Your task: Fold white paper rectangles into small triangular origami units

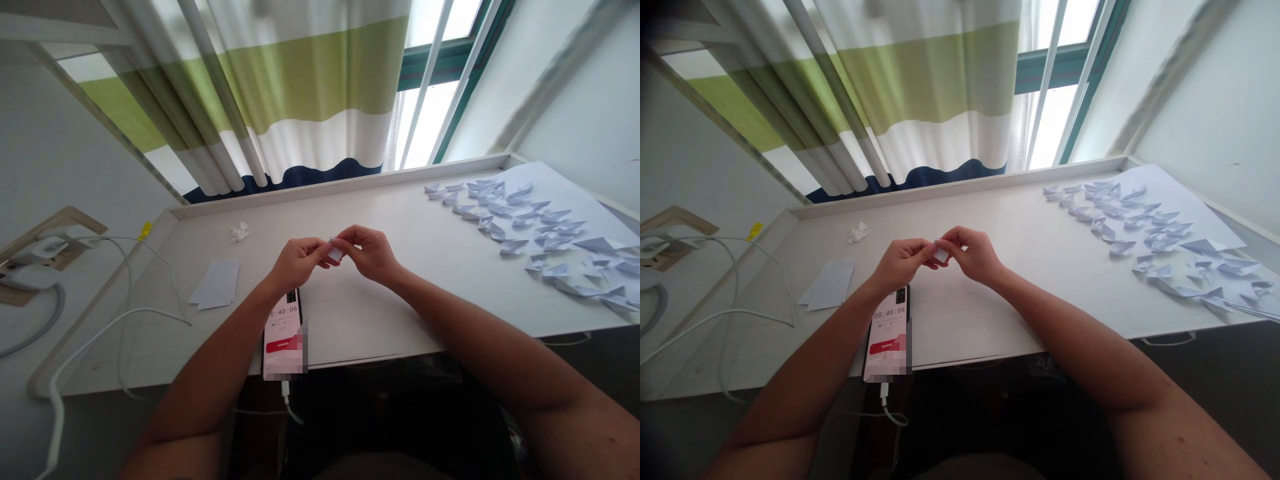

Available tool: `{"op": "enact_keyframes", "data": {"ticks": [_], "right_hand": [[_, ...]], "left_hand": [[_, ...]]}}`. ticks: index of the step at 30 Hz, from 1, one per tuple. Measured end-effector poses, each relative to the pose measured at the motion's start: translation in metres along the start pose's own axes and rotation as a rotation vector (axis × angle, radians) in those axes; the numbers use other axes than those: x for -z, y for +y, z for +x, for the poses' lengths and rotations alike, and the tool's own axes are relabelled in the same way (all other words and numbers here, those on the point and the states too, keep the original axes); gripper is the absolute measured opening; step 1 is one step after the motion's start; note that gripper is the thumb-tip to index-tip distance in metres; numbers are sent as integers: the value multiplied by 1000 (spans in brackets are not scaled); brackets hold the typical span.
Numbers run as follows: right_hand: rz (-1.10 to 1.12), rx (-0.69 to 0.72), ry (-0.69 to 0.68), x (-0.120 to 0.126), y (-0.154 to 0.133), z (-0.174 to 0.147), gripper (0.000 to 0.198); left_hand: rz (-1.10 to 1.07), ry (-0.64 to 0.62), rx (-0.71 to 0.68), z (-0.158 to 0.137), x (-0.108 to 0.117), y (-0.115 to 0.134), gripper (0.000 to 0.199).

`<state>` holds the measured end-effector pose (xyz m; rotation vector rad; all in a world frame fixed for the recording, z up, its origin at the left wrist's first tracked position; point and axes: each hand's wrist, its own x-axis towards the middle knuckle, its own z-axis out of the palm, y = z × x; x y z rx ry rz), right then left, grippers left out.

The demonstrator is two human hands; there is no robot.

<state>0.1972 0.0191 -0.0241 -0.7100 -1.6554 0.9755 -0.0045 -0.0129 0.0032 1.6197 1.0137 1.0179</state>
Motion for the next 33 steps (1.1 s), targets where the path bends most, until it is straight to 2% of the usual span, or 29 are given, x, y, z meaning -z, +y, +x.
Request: {"op": "enact_keyframes", "data": {"ticks": [10,16,20,24,28,33], "right_hand": [[120,-89,-72,-3,11,2,43],[2,-34,-107,1,7,1,42],[-37,-8,-73,0,8,1,36],[-1,-3,-40,-1,9,2,30],[-30,8,-24,1,8,3,23],[36,-52,-39,1,10,5,33]], "left_hand": [[19,118,55,1,1,-3,47],[37,146,96,3,5,1,48],[46,175,93,4,5,0,50],[12,151,119,4,4,-3,51],[75,178,36,3,3,-7,51],[74,196,52,3,4,-8,47]]}}
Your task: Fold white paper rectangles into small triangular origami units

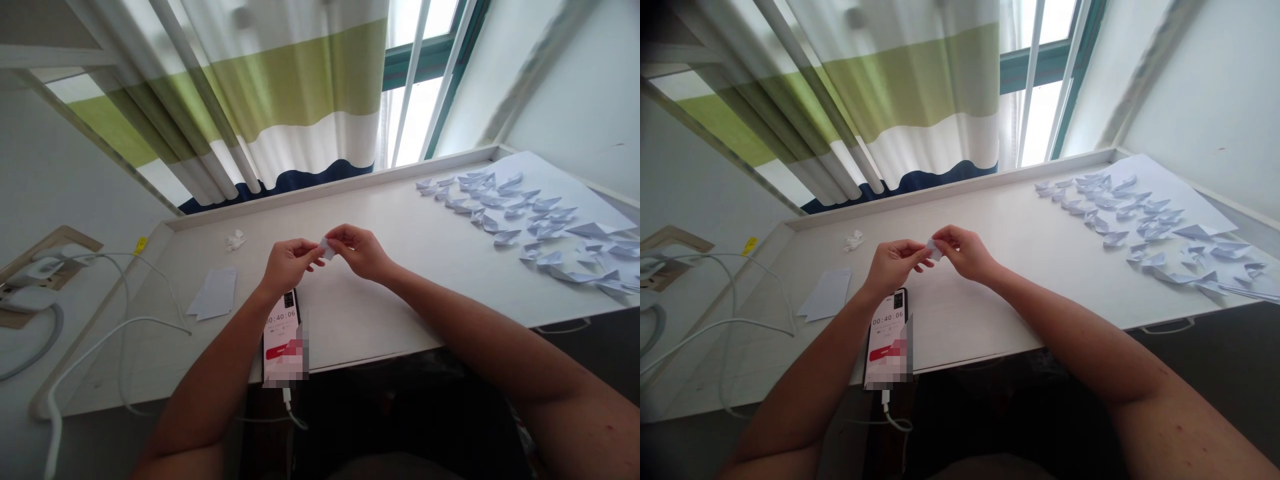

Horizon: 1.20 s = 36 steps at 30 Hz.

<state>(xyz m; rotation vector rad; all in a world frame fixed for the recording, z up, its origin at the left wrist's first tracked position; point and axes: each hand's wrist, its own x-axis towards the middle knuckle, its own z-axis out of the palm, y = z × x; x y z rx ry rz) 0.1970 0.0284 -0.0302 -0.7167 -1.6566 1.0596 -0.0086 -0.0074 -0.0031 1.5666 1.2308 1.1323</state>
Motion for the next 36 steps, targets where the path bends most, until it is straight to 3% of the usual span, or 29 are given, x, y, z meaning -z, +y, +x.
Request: {"op": "enact_keyframes", "data": {"ticks": [5,11,16,25,36], "right_hand": [[96,-114,-84,0,1,1,49],[128,-130,-55,0,-3,2,57],[157,-94,-27,0,0,2,50],[-51,52,-59,2,-1,1,24],[57,-28,29,-2,-4,0,36]], "left_hand": [[-28,-39,20,0,3,5,50],[12,-66,-29,1,4,5,52],[-44,-86,-34,4,4,3,53],[-126,-133,38,4,5,0,51],[-104,-159,-10,-1,-2,3,49]]}}
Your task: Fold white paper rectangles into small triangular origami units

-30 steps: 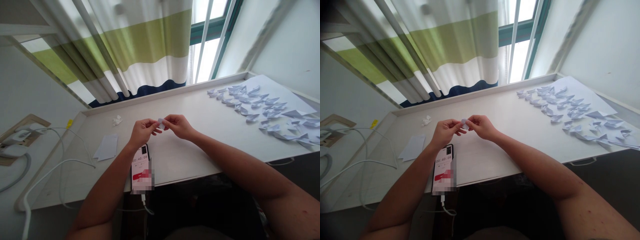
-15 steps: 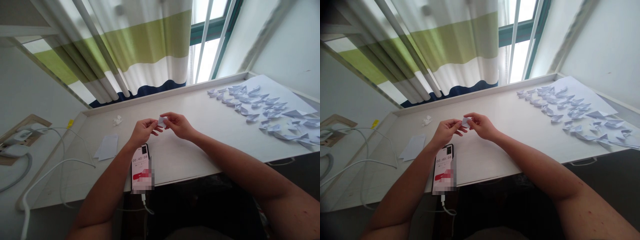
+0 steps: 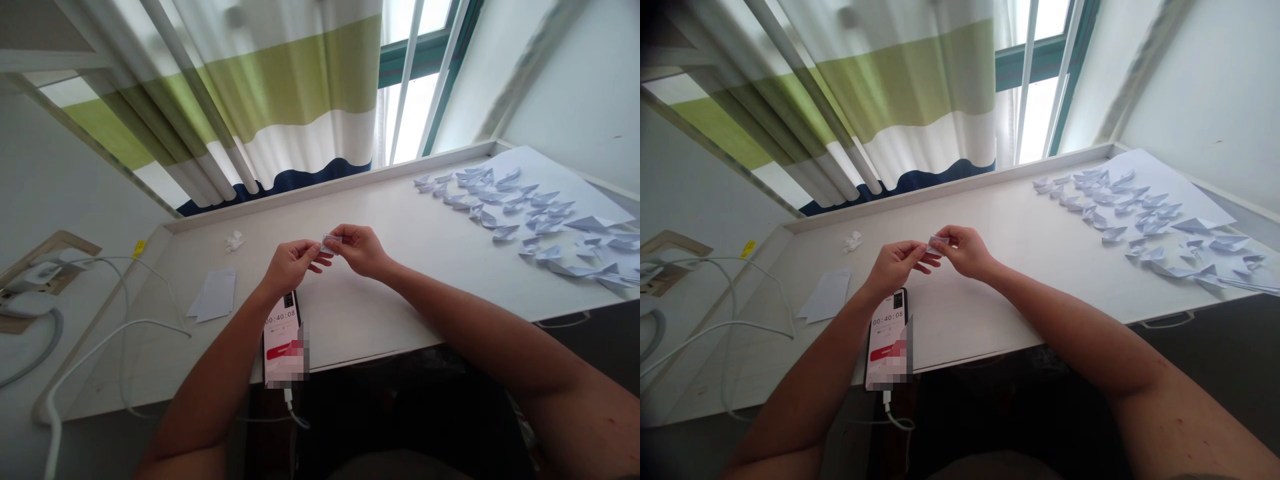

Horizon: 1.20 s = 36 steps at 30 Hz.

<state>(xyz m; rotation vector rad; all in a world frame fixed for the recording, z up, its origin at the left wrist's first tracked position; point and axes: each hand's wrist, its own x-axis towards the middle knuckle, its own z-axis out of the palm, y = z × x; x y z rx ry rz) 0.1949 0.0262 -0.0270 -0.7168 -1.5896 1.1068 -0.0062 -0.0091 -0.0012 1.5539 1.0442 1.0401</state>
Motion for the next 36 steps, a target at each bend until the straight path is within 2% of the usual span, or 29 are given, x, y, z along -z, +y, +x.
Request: {"op": "enact_keyframes", "data": {"ticks": [7,12,17,21,25,30,33,36], "right_hand": [[103,-23,-25,-2,1,0,37],[217,-70,-39,-2,5,2,52],[112,-116,-59,3,0,4,44],[145,-69,-79,6,-5,3,41],[138,-88,-106,4,-3,4,40],[66,-77,-58,7,-2,4,48],[20,-80,-104,10,-5,2,51],[99,-45,-137,9,-6,0,53]], "left_hand": [[14,35,48,-2,-1,4,45],[58,46,41,-2,-1,7,41],[136,64,40,-2,1,8,37],[136,36,48,-3,0,9,34],[125,21,15,-2,0,7,36],[39,143,-29,3,4,0,41],[10,187,-25,4,6,-2,47],[10,208,-71,2,4,-1,46]]}}
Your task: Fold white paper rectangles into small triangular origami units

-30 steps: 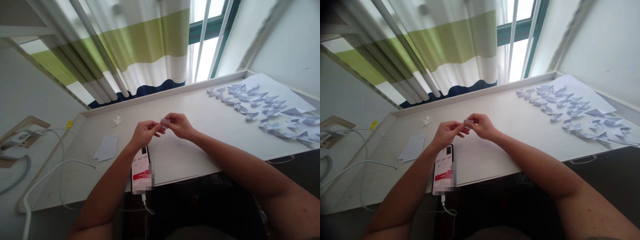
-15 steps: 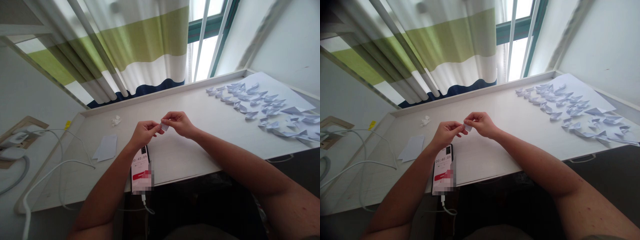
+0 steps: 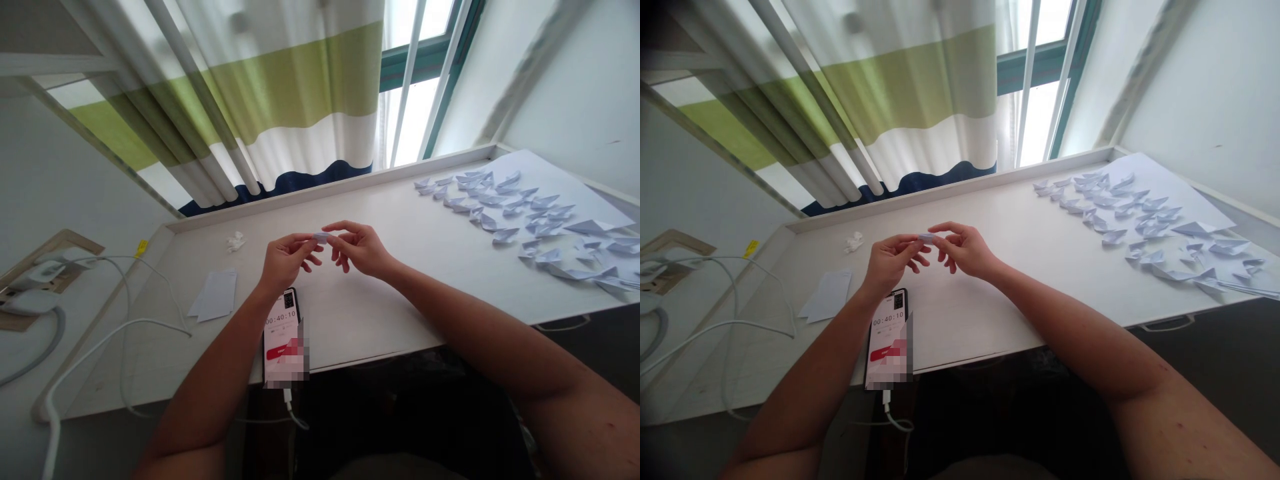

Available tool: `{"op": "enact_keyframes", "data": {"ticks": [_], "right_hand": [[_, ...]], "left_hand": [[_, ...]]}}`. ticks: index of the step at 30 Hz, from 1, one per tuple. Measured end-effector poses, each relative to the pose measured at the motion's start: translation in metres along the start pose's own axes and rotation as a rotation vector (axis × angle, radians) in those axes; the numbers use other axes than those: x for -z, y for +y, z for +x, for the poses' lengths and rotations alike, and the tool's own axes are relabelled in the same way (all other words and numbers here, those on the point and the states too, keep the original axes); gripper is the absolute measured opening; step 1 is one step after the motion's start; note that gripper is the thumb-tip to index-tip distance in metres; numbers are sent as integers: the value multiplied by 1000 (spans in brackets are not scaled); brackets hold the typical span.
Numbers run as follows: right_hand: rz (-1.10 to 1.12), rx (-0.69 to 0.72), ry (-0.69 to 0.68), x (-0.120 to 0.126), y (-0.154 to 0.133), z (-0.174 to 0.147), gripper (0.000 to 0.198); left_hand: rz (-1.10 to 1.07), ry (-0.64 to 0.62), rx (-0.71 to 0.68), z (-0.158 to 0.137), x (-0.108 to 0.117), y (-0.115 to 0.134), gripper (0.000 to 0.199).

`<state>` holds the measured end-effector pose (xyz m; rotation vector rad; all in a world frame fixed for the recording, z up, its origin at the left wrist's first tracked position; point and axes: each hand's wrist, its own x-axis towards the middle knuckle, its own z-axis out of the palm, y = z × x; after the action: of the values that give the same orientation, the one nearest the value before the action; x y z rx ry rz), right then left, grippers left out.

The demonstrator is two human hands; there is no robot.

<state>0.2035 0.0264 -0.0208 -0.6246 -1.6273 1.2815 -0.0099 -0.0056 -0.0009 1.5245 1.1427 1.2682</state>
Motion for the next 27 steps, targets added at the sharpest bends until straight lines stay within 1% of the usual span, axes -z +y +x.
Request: {"op": "enact_keyframes", "data": {"ticks": [3,7,10,13,17,19,22,27], "right_hand": [[29,71,14,-3,1,0,46],[-38,162,84,-4,0,2,34],[-73,224,94,-3,-2,3,31],[-72,237,88,-4,-4,1,30],[-79,192,141,-6,-4,-1,35],[-78,177,154,-7,-3,-2,37],[-62,149,139,-7,-2,-1,36],[-29,98,135,-6,2,1,39]], "left_hand": [[0,21,-81,-2,-3,1,37],[-29,65,-157,-2,-5,-1,32],[-29,72,-206,-2,-6,-2,30],[-2,87,-232,-3,-6,-1,28],[8,135,-179,-3,-6,3,37],[-37,135,-133,-3,-7,5,44],[-103,114,-79,-2,-7,5,52],[-79,102,-65,0,-9,-2,43]]}}
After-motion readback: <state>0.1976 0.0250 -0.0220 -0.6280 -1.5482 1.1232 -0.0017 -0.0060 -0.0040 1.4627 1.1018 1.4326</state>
